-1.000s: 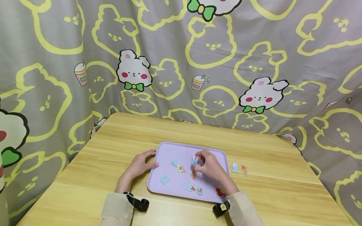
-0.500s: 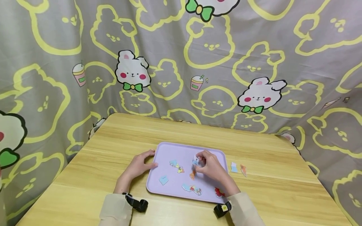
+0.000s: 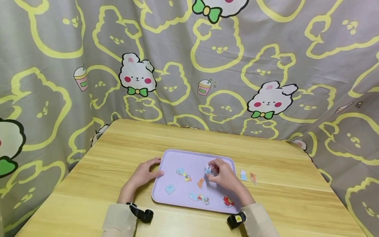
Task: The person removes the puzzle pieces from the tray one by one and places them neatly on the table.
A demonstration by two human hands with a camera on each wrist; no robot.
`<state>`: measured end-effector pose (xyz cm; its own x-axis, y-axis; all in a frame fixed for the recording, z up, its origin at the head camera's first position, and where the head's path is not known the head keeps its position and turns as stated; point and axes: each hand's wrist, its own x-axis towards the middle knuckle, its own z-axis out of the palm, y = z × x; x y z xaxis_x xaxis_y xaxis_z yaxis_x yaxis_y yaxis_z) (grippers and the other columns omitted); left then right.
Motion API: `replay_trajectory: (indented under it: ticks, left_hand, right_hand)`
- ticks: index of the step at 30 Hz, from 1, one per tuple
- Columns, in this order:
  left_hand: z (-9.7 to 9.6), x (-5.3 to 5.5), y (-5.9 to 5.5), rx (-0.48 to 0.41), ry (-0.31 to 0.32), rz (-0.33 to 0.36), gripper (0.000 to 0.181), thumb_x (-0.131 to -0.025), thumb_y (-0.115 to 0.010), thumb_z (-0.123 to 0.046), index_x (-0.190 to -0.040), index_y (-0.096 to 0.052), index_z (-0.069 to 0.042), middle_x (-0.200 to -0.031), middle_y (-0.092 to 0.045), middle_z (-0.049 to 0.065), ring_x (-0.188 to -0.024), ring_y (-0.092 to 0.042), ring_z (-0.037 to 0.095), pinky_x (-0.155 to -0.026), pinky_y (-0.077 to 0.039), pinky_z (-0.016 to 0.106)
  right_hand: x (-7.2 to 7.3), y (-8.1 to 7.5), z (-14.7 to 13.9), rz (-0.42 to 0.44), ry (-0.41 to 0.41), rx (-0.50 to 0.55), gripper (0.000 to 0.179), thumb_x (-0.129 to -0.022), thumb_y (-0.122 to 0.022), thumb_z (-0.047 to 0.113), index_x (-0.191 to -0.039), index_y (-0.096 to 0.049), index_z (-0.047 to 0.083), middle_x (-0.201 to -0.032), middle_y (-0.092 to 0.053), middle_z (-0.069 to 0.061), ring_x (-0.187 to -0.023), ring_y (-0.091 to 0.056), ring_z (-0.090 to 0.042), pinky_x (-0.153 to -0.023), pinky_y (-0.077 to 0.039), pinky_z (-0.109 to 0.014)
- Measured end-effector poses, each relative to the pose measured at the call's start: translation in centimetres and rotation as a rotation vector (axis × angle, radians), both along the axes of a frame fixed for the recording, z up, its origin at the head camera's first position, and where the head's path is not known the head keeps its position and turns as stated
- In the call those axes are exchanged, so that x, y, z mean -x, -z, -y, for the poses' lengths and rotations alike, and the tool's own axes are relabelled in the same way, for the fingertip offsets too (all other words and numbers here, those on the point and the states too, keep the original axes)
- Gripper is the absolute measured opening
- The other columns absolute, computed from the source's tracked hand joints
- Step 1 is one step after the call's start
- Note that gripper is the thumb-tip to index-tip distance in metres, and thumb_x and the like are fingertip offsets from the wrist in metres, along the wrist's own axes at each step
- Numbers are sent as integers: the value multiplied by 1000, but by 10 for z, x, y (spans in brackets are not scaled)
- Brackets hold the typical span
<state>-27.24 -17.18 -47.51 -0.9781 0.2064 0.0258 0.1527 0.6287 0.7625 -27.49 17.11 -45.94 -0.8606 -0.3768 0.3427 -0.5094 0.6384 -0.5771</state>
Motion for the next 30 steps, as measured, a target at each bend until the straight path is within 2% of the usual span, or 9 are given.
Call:
replay_trajectory:
  ticks: [14, 22, 30]
  left_hand:
    - [0, 1, 0, 13, 11, -2, 58, -89, -72, -28, -138, -54, -3, -152, -43, 21, -143, -35, 42, -119, -29, 57]
    - [1, 0, 0, -2, 16, -9, 56, -89, -72, -28, -136, -55, -2, -151, -44, 22, -143, -36, 43, -119, -28, 58]
    - [1, 0, 0, 5, 21, -11, 56, -90, -71, -28, -136, -55, -2, -150, -44, 22, -142, -36, 42, -119, -28, 58]
  right_hand:
    - [-1, 4, -26, 6, 44, 4, 31, -76, -78, 9, -104, -66, 5, -81, -59, 0, -67, -47, -6, -58, -42, -16]
    - [-4, 2, -36, 30, 59, 18, 31, -75, -78, 7, -104, -66, 4, -82, -57, -1, -67, -47, -7, -58, -42, -16]
    - [-6, 2, -47, 14, 82, 1, 32, -75, -79, 9, -104, -66, 4, -82, -56, 1, -67, -46, -6, -57, -41, -17]
